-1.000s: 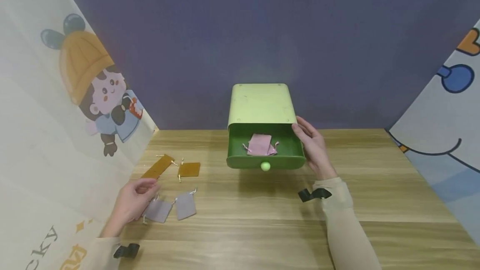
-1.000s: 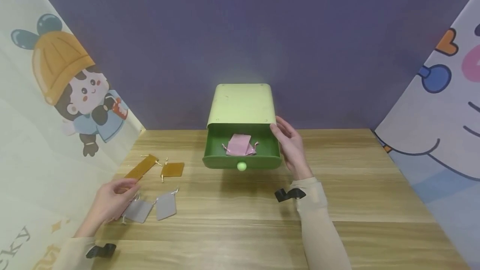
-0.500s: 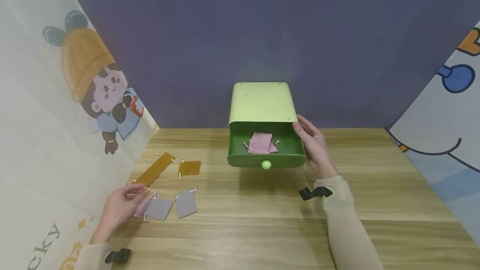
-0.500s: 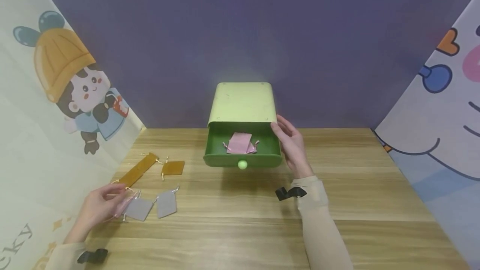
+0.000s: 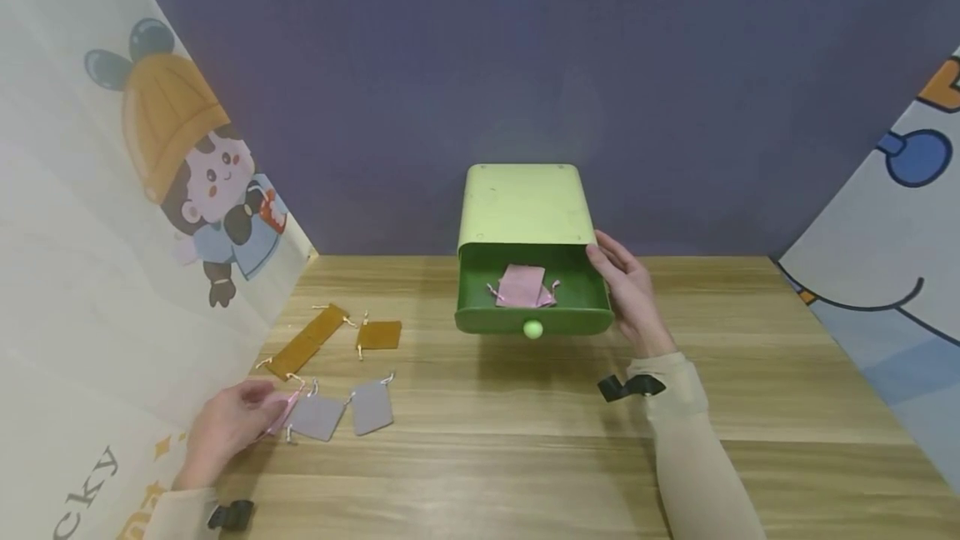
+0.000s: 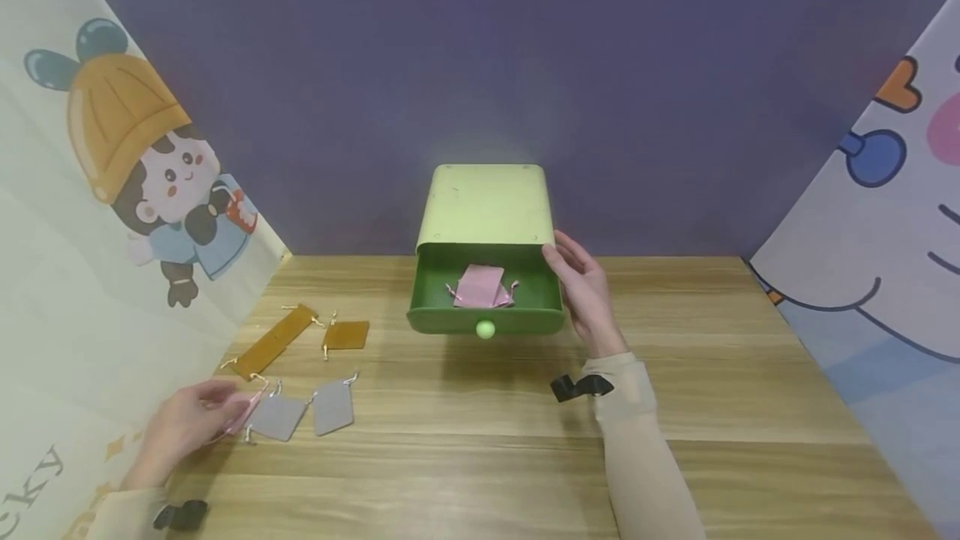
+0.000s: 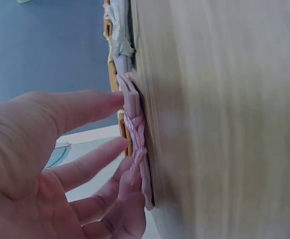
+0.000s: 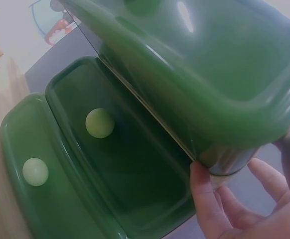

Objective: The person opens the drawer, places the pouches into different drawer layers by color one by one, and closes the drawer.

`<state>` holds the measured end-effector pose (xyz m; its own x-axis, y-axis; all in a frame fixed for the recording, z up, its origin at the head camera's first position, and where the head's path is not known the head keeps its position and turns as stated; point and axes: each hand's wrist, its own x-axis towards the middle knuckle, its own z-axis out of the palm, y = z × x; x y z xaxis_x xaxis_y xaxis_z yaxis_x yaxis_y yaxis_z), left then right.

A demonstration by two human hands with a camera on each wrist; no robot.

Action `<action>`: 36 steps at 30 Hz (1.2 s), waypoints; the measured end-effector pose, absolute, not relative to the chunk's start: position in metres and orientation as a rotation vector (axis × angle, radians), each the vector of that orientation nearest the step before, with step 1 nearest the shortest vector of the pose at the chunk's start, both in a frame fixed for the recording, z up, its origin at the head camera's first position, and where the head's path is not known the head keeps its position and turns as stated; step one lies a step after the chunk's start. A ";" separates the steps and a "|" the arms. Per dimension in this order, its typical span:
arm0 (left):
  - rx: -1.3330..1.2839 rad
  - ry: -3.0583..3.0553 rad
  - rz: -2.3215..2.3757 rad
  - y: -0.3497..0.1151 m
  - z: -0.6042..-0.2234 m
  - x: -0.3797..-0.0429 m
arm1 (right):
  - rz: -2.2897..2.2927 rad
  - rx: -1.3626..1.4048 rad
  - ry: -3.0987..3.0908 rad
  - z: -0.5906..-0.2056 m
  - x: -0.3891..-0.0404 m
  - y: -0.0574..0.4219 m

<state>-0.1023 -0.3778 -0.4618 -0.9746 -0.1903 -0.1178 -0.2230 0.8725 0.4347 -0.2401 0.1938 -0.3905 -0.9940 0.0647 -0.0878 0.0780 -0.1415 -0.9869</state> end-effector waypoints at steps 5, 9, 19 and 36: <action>-0.359 2.932 0.676 -0.379 -0.459 -0.104 | -2.370 0.163 2.056 -0.390 -0.239 0.194; -0.330 2.930 0.658 -0.381 -0.457 -0.102 | -2.359 0.173 2.058 -0.390 -0.239 0.194; -0.393 2.907 0.571 -0.385 -0.447 -0.091 | -2.361 0.178 2.063 -0.390 -0.239 0.194; -0.379 2.974 0.604 -0.381 -0.453 -0.089 | -2.396 0.177 2.036 -0.393 -0.242 0.193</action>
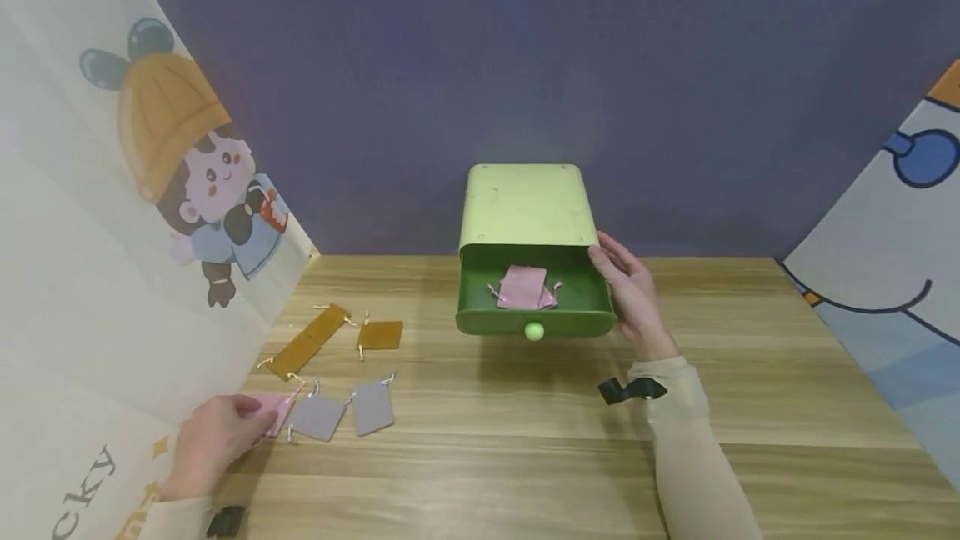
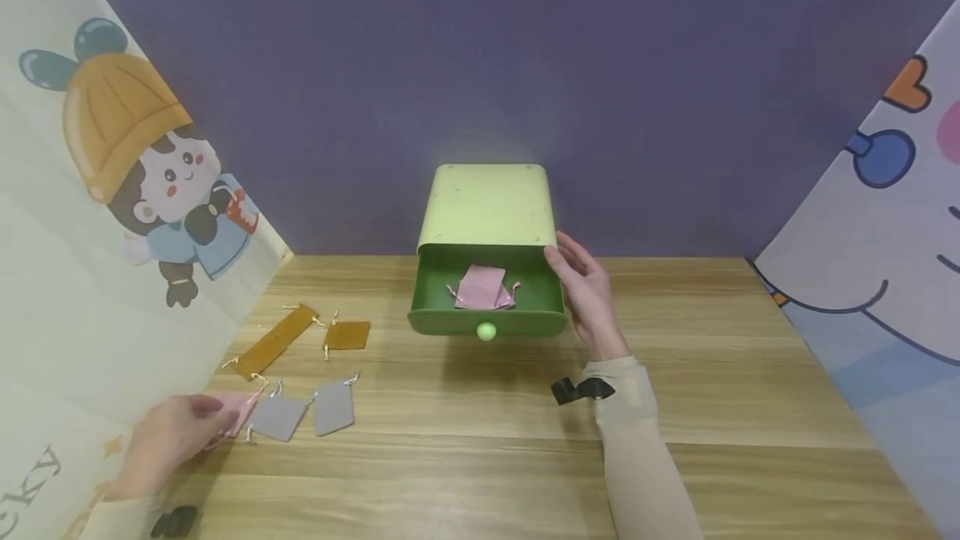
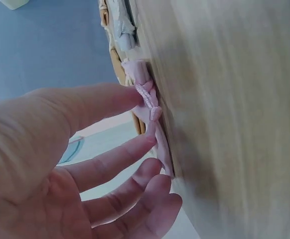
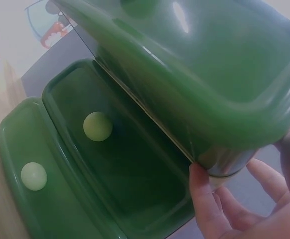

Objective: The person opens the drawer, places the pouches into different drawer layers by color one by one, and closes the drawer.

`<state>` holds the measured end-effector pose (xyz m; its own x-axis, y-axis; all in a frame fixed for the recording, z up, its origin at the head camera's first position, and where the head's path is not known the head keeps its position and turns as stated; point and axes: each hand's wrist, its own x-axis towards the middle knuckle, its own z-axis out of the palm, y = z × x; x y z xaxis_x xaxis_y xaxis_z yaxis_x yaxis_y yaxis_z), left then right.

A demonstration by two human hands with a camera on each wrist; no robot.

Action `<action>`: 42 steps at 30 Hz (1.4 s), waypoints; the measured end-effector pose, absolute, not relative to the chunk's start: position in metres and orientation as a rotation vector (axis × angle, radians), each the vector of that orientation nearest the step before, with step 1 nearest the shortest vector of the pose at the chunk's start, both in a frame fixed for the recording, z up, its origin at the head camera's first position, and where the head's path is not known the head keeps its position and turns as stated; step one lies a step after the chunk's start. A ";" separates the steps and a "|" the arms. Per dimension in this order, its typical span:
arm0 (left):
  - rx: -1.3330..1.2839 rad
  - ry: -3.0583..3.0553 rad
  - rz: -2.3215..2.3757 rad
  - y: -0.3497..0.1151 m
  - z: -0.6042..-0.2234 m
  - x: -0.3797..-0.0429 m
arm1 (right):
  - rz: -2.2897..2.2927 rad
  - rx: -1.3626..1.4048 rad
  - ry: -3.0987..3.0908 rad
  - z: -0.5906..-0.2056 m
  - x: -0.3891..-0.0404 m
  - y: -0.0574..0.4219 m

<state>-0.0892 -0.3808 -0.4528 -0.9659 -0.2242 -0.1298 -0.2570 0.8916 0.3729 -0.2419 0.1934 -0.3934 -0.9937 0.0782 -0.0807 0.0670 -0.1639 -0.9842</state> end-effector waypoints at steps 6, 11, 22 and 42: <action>-0.369 2.999 0.599 -0.380 -0.456 -0.088 | 2.388 -0.182 -2.017 -0.394 -0.242 0.194; -0.384 2.986 0.563 -0.381 -0.459 -0.087 | 2.389 -0.173 -2.044 -0.394 -0.240 0.194; -0.409 3.007 0.532 -0.381 -0.461 -0.088 | 2.411 -0.148 -2.027 -0.394 -0.240 0.194; -0.377 3.092 0.543 -0.373 -0.452 -0.089 | 2.414 -0.151 -2.019 -0.393 -0.242 0.194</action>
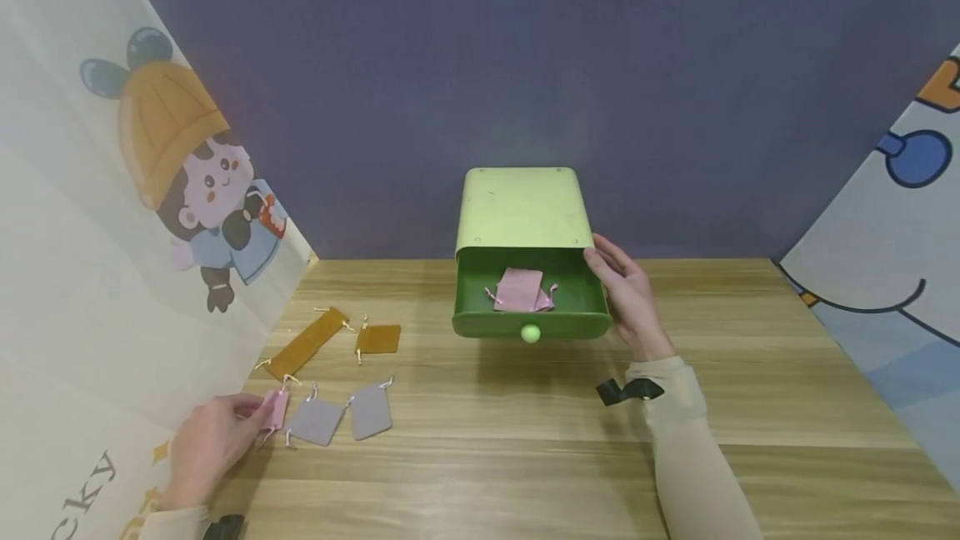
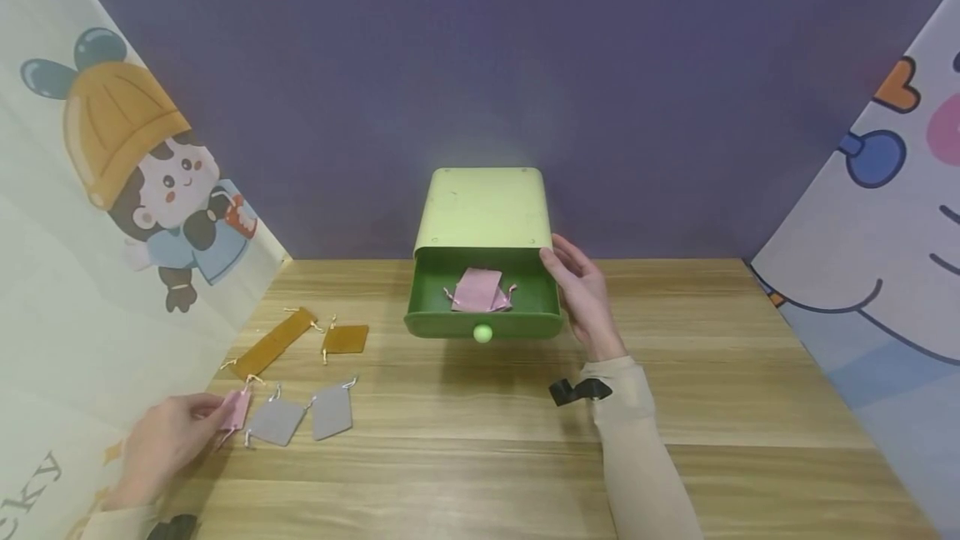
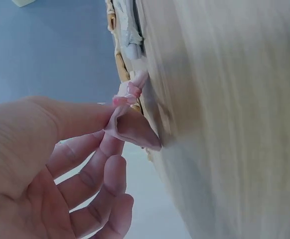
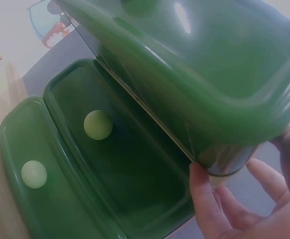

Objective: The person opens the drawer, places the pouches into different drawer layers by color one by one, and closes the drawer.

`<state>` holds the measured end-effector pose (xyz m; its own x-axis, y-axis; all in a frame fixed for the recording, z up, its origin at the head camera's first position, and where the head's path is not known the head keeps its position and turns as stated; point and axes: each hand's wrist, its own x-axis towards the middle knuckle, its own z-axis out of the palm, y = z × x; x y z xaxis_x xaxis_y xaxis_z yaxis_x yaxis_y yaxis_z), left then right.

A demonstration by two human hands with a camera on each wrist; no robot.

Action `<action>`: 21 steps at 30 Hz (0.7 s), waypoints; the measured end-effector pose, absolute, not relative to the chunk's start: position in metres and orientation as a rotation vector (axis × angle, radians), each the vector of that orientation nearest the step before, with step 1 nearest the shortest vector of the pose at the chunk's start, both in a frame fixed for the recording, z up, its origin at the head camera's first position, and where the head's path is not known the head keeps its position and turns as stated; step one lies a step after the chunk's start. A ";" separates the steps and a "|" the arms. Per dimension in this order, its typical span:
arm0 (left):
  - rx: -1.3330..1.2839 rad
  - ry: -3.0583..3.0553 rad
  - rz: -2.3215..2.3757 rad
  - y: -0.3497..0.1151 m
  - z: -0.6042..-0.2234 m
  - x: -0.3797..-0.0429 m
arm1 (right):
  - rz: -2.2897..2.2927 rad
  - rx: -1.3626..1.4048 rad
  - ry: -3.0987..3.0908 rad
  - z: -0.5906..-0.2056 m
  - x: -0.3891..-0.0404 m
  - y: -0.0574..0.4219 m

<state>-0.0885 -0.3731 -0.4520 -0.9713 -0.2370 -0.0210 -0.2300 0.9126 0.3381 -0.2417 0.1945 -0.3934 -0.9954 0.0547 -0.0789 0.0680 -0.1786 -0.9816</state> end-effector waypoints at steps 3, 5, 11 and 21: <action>0.351 -3.038 -0.540 -0.369 -0.450 -0.088 | -2.401 0.147 2.009 -0.393 -0.242 0.194; 0.339 -3.034 -0.538 -0.366 -0.448 -0.087 | -2.404 0.145 2.008 -0.394 -0.242 0.194; 0.294 -2.971 -0.534 -0.358 -0.447 -0.086 | -2.411 0.157 2.009 -0.396 -0.243 0.194; 0.376 -2.870 -0.571 -0.347 -0.446 -0.085 | -2.421 0.158 2.004 -0.397 -0.244 0.195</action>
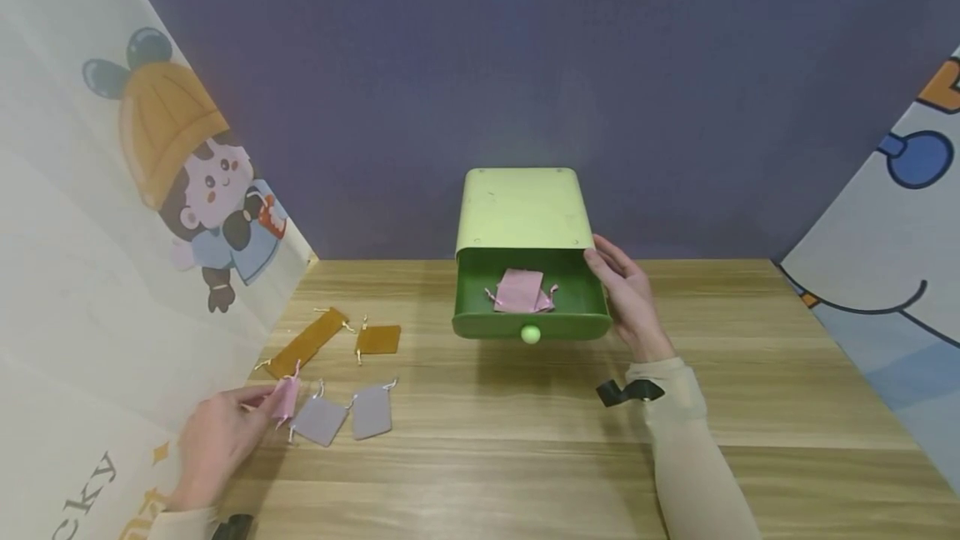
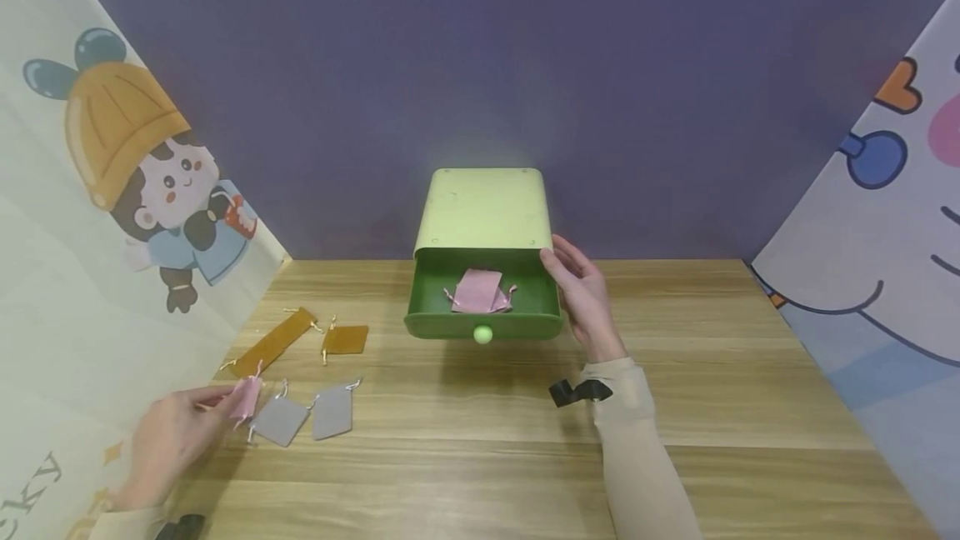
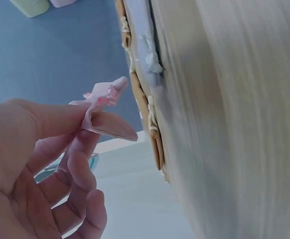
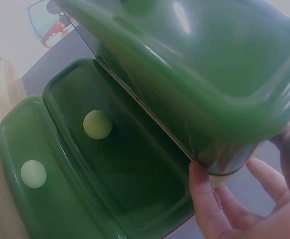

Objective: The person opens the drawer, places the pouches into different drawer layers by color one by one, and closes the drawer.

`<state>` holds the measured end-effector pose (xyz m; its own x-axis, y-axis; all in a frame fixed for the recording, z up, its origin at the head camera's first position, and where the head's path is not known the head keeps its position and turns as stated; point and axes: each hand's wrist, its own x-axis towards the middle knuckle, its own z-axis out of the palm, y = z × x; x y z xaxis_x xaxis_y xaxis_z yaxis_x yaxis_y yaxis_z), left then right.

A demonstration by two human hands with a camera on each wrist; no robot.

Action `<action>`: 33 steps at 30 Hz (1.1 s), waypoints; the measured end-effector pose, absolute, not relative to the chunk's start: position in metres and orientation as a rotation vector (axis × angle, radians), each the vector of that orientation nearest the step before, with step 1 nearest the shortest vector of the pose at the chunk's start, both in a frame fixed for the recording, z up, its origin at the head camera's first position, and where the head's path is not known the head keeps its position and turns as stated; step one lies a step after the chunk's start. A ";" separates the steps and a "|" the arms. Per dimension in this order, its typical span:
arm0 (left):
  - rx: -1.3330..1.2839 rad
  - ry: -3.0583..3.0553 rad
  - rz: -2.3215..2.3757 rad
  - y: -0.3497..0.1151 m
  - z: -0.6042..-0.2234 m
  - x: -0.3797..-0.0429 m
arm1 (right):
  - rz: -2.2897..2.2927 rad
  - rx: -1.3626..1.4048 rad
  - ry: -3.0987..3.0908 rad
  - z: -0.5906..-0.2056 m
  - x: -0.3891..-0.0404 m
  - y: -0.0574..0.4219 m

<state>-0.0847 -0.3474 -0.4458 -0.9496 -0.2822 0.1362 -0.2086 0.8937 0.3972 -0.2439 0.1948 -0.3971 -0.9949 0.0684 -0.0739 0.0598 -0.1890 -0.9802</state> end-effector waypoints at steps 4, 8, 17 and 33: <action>0.338 -2.827 -0.568 -0.343 -0.446 -0.083 | 2.412 -0.160 -1.998 -0.396 -0.243 0.195; 0.312 -2.769 -0.583 -0.341 -0.446 -0.084 | 2.416 -0.166 -1.996 -0.396 -0.243 0.195; 0.276 -2.654 -0.633 -0.336 -0.445 -0.089 | 2.411 -0.168 -2.004 -0.396 -0.243 0.194; 0.280 -2.578 -0.729 -0.322 -0.434 -0.099 | 2.416 -0.170 -1.998 -0.396 -0.243 0.194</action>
<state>-0.0993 -0.3221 -0.4341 -0.8809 -0.3062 0.3609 -0.0717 0.8401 0.5377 -0.2432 0.1944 -0.3960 -0.9941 0.0700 -0.0824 0.0678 -0.1901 -0.9794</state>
